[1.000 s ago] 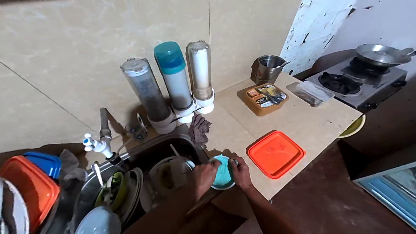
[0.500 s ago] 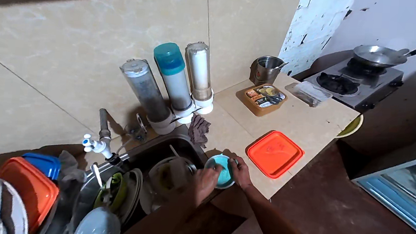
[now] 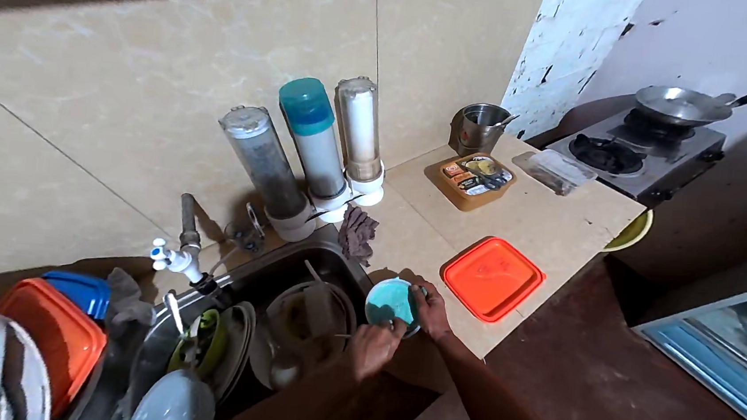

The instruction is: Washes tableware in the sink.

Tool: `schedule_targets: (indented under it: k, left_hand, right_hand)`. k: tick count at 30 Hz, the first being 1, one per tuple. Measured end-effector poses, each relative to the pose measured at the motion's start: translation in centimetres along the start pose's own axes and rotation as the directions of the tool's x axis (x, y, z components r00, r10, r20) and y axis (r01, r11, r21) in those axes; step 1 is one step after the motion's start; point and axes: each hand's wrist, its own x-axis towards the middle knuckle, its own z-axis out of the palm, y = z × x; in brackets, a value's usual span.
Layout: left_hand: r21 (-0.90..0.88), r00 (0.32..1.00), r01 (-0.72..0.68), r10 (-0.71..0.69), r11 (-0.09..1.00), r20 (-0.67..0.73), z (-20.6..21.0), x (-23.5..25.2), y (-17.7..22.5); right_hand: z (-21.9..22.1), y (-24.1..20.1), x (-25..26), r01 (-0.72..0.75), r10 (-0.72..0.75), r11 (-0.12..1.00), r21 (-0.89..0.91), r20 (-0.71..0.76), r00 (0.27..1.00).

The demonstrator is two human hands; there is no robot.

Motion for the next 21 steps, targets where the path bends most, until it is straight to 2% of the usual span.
schedule_targets:
  k: [3, 6, 10, 12, 17, 19, 21]
  left_hand:
    - [-0.003, 0.999, 0.028, -0.028, 1.000, -0.032, -0.9, 0.3, -1.9]
    - [-0.057, 0.980, 0.176, -0.180, 0.983, -0.082, -2.9, 2.3, -2.8]
    - [-0.101, 0.945, 0.289, -0.300, 0.952, -0.127, -2.2, 4.3, -1.4]
    - [-0.108, 0.948, 0.280, -0.292, 0.954, -0.124, -1.4, 3.4, -0.5]
    - [-0.060, 0.974, 0.227, -0.226, 0.972, 0.031, -0.3, -0.5, 0.3]
    - [-0.048, 0.980, 0.199, -0.198, 0.979, 0.022, -0.8, -0.7, -0.2]
    - [-0.053, 0.977, 0.205, -0.207, 0.977, -0.050, -1.8, 0.4, -1.0]
  right_hand:
    - [-0.2, 0.1, 0.0, 0.009, -0.009, 1.000, 0.001, 0.008, 1.000]
    - [-0.1, 0.2, 0.1, 0.027, -0.027, 1.000, -0.009, 0.014, 1.000]
    - [-0.1, 0.1, -0.1, 0.027, -0.027, 0.999, -0.022, -0.011, 1.000]
    - [0.2, 0.0, -0.2, 0.025, -0.027, 0.999, -0.048, -0.039, 0.999]
    - [0.5, -0.8, -0.6, -0.003, -0.006, 0.992, -0.130, -0.067, 0.998]
    - [0.4, -0.9, -0.4, -0.009, 0.001, 0.991, -0.131, -0.056, 0.998]
    - [0.2, -0.8, -0.3, -0.015, 0.011, 0.993, -0.119, -0.029, 1.000]
